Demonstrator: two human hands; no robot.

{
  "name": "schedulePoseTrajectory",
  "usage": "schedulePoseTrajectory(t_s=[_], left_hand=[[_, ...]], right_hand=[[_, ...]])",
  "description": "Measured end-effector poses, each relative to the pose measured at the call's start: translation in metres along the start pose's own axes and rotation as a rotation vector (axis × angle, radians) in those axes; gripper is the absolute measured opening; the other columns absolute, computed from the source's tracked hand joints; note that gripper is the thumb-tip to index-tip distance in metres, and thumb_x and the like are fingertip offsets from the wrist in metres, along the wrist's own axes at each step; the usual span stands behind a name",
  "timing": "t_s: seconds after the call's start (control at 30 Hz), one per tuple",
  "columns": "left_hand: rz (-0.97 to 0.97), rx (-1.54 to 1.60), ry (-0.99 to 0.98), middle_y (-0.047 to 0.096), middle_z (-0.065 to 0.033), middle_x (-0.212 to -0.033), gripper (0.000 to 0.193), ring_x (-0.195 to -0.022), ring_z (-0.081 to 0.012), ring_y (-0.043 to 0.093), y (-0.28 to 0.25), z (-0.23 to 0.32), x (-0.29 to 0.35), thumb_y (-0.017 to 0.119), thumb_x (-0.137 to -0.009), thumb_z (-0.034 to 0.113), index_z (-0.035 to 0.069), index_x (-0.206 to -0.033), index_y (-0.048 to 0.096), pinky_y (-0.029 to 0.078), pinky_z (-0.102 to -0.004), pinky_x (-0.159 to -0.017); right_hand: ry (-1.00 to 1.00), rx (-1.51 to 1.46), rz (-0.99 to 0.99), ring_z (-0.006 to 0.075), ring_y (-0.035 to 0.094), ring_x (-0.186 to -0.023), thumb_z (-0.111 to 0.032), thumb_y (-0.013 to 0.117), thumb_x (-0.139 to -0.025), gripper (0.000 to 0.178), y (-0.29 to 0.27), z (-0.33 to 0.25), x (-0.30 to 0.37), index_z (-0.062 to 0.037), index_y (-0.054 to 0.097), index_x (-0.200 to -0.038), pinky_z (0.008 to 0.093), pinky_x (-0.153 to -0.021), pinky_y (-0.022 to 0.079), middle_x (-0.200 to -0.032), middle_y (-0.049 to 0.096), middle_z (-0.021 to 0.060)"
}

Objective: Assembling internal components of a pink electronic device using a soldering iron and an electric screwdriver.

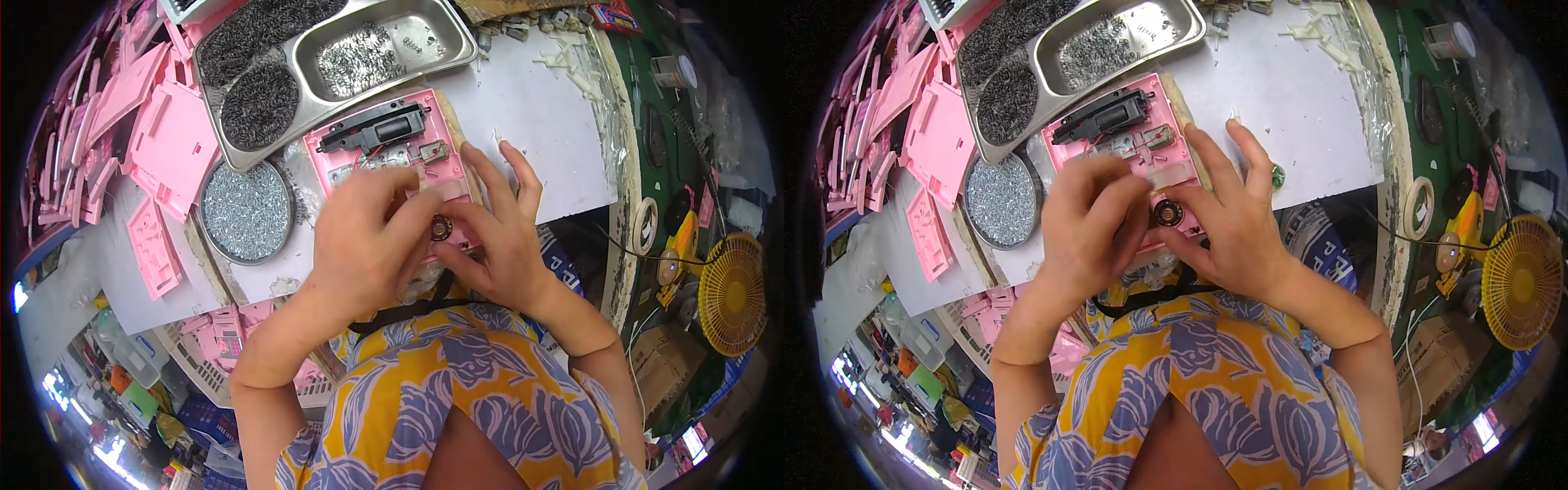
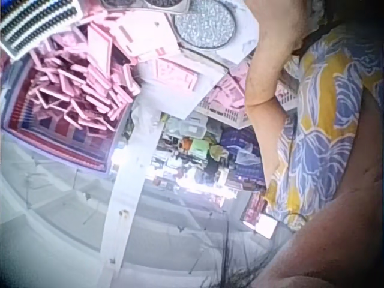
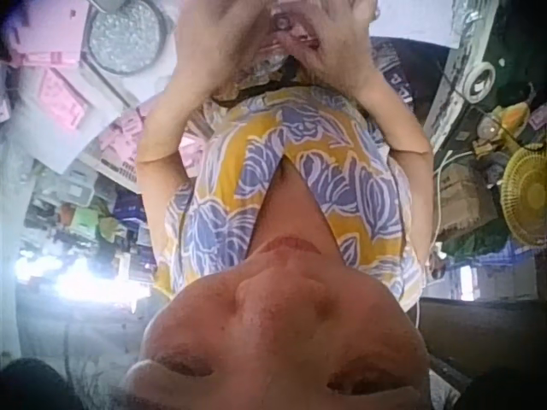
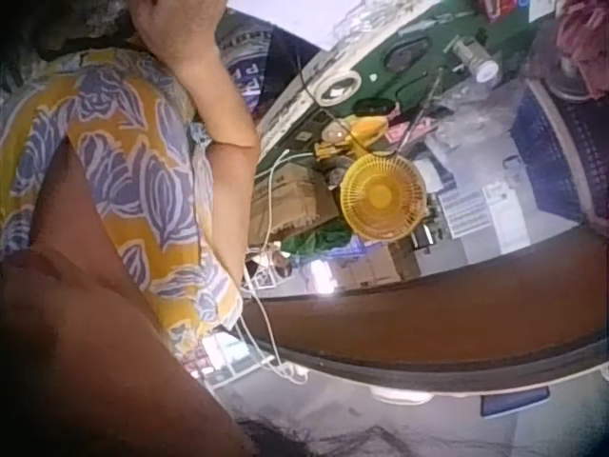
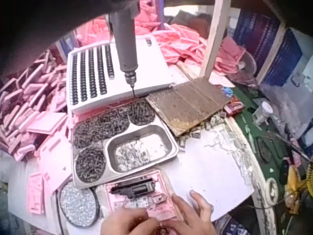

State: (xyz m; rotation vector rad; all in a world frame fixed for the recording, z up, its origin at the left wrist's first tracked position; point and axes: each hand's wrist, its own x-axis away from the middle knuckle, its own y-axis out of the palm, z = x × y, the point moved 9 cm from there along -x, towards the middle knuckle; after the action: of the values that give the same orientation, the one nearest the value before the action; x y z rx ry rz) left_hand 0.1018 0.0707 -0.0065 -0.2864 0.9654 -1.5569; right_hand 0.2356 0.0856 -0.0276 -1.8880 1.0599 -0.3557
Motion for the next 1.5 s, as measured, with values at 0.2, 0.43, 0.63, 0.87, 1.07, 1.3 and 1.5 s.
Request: schedulePoseTrajectory(t_s=[0.2,0.43,0.63,0.87,1.07,1.3,1.5], left_hand=[[-0.058,-0.385,0.066,0.059,-0.0092,-0.124,0.030,-0.118,-0.0326,0.052,-0.006,-0.021,-0.032,0.079,-0.071,0.015,0.016,-0.100,0.074,0.034,-0.0479,-0.099],[0.087,-0.369,0.063,0.060,-0.0068,-0.126,0.025,-0.115,-0.0296,0.052,-0.014,-0.028,-0.013,0.077,-0.073,0.020,0.016,-0.098,0.075,0.034,-0.0478,-0.096],[0.027,-0.398,0.102,0.059,-0.0062,-0.131,0.039,-0.117,-0.0285,0.049,-0.004,-0.025,-0.008,0.075,-0.075,0.023,0.022,-0.115,0.076,0.032,-0.0496,-0.100],[0.027,-0.431,0.107,0.058,-0.0064,-0.133,0.043,-0.118,-0.0279,0.049,0.000,-0.025,-0.007,0.074,-0.077,0.021,0.021,-0.119,0.074,0.028,-0.0514,-0.105],[0.014,-0.399,0.096,0.056,-0.0059,-0.134,0.042,-0.118,-0.0294,0.049,-0.001,-0.029,-0.003,0.076,-0.075,0.021,0.022,-0.117,0.074,0.032,-0.0497,-0.103],[0.057,-0.355,0.112,0.057,-0.0037,-0.132,0.037,-0.115,-0.0261,0.050,-0.001,-0.030,-0.003,0.075,-0.076,0.022,0.019,-0.112,0.075,0.032,-0.0479,-0.099],[0.058,-0.338,0.107,0.057,-0.0033,-0.131,0.035,-0.114,-0.0252,0.050,-0.002,-0.033,-0.002,0.074,-0.076,0.022,0.018,-0.111,0.075,0.032,-0.0469,-0.098]], right_hand=[[-0.025,-0.085,0.178,0.0353,0.059,-0.105,-0.021,0.080,-0.077,0.020,-0.028,0.023,-0.037,-0.0070,0.072,-0.089,0.0443,-0.092,0.047,-0.108,0.070,0.0120],[-0.010,0.193,0.005,0.0287,0.065,-0.074,-0.024,0.075,-0.079,0.021,-0.005,0.014,-0.076,-0.0064,0.066,-0.073,0.0417,-0.068,0.054,-0.073,0.068,0.0098],[0.027,0.221,-0.024,0.0308,0.068,-0.071,-0.018,0.069,-0.081,0.015,-0.010,0.014,-0.076,-0.0058,0.066,-0.073,0.0415,-0.065,0.057,-0.066,0.067,0.0107],[-0.230,0.485,-0.189,0.0283,0.066,-0.084,-0.015,0.066,-0.078,0.012,0.010,-0.006,-0.077,-0.0054,0.067,-0.084,0.0381,-0.069,0.056,-0.085,0.069,0.0109],[-0.110,0.296,-0.179,0.0288,0.068,-0.084,-0.016,0.066,-0.081,0.014,0.003,0.007,-0.079,-0.0021,0.068,-0.077,0.0444,-0.065,0.053,-0.081,0.070,0.0112],[0.483,-0.539,-0.269,0.0141,0.063,-0.064,-0.017,0.073,-0.089,0.024,0.013,0.069,-0.069,0.0069,0.073,-0.095,0.0297,-0.064,0.051,-0.075,0.072,0.0119],[0.399,-0.337,-0.244,0.0215,0.067,-0.064,-0.017,0.072,-0.089,0.021,0.005,0.053,-0.075,0.0035,0.074,-0.092,0.0338,-0.063,0.053,-0.073,0.071,0.0141]])
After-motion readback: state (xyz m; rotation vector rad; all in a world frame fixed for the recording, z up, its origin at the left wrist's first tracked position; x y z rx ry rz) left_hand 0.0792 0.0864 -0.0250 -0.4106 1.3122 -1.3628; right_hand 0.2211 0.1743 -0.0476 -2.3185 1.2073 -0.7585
